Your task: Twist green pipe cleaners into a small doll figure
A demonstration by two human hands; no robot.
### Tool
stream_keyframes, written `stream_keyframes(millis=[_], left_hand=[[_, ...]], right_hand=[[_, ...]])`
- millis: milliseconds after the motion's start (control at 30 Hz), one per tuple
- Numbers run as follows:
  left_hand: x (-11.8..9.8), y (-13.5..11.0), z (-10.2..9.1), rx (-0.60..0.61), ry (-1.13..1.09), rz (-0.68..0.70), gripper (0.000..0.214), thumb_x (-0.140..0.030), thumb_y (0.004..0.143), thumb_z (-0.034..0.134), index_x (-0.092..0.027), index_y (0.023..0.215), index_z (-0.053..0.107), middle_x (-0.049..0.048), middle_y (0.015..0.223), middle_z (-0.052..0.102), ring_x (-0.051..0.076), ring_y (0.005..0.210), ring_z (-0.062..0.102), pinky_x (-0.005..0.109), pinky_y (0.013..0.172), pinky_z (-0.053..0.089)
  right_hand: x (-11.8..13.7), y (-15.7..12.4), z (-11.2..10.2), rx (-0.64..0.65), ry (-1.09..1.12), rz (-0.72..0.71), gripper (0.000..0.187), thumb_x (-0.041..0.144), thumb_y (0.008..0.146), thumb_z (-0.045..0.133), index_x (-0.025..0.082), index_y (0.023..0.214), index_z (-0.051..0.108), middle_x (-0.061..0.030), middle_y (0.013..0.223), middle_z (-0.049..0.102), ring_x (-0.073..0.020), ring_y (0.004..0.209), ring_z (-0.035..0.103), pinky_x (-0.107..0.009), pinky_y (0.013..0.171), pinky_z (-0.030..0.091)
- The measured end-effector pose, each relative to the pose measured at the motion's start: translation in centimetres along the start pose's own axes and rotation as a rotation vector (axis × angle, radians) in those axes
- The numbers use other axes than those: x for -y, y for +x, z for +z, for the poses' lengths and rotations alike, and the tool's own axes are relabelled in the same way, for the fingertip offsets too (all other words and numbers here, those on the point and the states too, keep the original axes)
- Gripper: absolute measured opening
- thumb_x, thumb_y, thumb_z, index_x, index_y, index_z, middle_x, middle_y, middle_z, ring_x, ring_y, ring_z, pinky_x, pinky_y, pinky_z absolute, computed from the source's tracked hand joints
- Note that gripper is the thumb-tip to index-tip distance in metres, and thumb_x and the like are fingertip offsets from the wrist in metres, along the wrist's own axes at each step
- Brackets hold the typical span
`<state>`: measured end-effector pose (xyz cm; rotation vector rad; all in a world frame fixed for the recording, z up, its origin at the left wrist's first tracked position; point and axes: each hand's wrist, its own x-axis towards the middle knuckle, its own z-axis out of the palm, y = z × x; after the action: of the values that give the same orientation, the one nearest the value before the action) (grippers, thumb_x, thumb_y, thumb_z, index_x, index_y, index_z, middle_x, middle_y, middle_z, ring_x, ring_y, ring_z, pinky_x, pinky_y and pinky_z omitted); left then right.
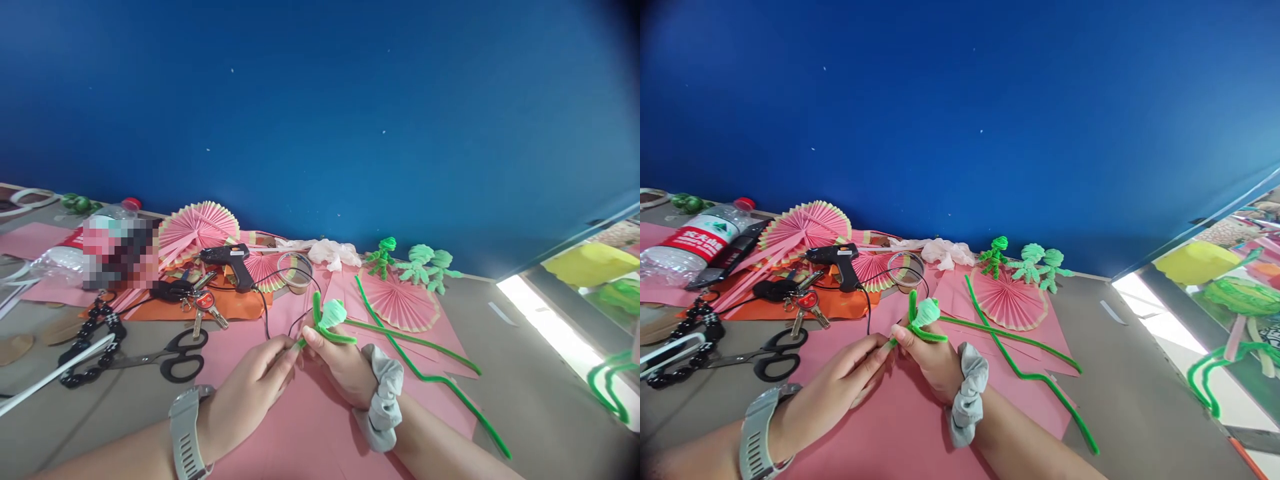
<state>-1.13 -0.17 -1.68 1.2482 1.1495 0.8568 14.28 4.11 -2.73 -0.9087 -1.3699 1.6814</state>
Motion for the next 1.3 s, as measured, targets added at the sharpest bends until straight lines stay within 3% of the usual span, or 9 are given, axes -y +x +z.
stream_keyframes(millis=[133,333,500,567,767,900,1033,1200,1300], left_hand=[[0.1,0.0,0.0,0.004,-0.034,-0.006,0.03,-0.044,0.086,0.039,-0.019,0.09,0.056,0.0,0.062,0.055,0.012,0.053,0.051,0.02,0.046,0.042],[-0.5,-0.3,0.0,-0.053,-0.003,0.028,0.023,-0.037,0.088,0.04,-0.022,0.103,0.05,0.0033,0.09,0.063,0.016,0.077,0.061,0.027,0.068,0.052],[-0.4,0.1,-0.3,-0.157,0.158,0.106,0.015,-0.034,0.089,0.04,-0.023,0.092,0.048,0.0005,0.089,0.059,0.015,0.085,0.058,0.025,0.077,0.048],[-0.4,0.4,-0.4,-0.171,0.234,0.147,0.015,-0.034,0.088,0.041,-0.022,0.086,0.049,-0.001,0.083,0.057,0.014,0.08,0.057,0.024,0.073,0.046],[-0.6,0.6,-0.4,-0.061,0.284,0.128,0.02,-0.035,0.089,0.039,-0.021,0.08,0.05,-0.0007,0.075,0.057,0.015,0.073,0.056,0.024,0.063,0.045],[-0.3,0.3,-0.3,-0.1,0.34,0.137,0.022,-0.033,0.09,0.034,-0.021,0.077,0.048,-0.0002,0.071,0.056,0.017,0.069,0.054,0.028,0.066,0.043],[-0.2,0.1,-0.7,-0.17,0.319,0.196,0.021,-0.034,0.086,0.042,-0.023,0.069,0.048,-0.0008,0.064,0.051,0.017,0.064,0.05,0.028,0.063,0.04],[-0.6,0.3,-0.7,-0.078,0.244,0.115,0.026,-0.038,0.086,0.04,-0.022,0.067,0.044,-0.0042,0.058,0.042,0.013,0.055,0.042,0.024,0.052,0.036],[-0.9,0.4,-0.6,-0.064,0.275,0.091,0.023,-0.04,0.085,0.043,-0.02,0.073,0.046,-0.005,0.062,0.043,0.012,0.058,0.042,0.023,0.055,0.036]], right_hand=[[0.0,0.1,0.0,0.02,0.038,0.008,0.023,0.045,0.082,0.051,0.023,0.078,0.054,0.0023,0.062,0.041,-0.013,0.055,0.039,-0.029,0.055,0.034],[0.3,0.3,0.9,-0.046,-0.035,0.03,0.025,0.042,0.079,0.057,0.017,0.08,0.054,0.0003,0.07,0.051,-0.0107,0.058,0.046,-0.026,0.054,0.038],[-0.2,0.2,1.4,-0.193,-0.121,0.023,0.022,0.038,0.08,0.056,0.017,0.083,0.052,0.0018,0.068,0.049,-0.0094,0.055,0.042,-0.023,0.049,0.035],[-0.2,0.0,1.4,-0.223,-0.149,0.02,0.02,0.037,0.08,0.056,0.017,0.083,0.053,0.0018,0.069,0.049,-0.0093,0.055,0.041,-0.023,0.049,0.035],[0.4,-0.5,1.5,-0.148,-0.182,-0.013,0.017,0.034,0.084,0.048,0.018,0.081,0.052,0.002,0.069,0.048,-0.0106,0.06,0.044,-0.024,0.055,0.04],[0.2,-0.5,1.8,-0.14,-0.208,-0.049,0.011,0.029,0.082,0.049,0.018,0.081,0.05,0.0008,0.074,0.049,-0.013,0.07,0.049,-0.026,0.064,0.043],[0.1,-0.5,2.0,-0.102,-0.214,-0.056,0.003,0.023,0.081,0.047,0.02,0.083,0.046,0.0025,0.071,0.045,-0.0112,0.063,0.046,-0.024,0.058,0.042],[0.5,-0.6,1.7,-0.008,-0.227,-0.079,0.003,0.019,0.082,0.046,0.021,0.084,0.045,0.0058,0.061,0.038,-0.01,0.055,0.039,-0.023,0.053,0.037],[0.4,-0.6,1.5,0.057,-0.237,-0.08,0.008,0.019,0.083,0.045,0.022,0.09,0.048,0.0057,0.062,0.039,-0.01,0.056,0.039,-0.023,0.054,0.036]])
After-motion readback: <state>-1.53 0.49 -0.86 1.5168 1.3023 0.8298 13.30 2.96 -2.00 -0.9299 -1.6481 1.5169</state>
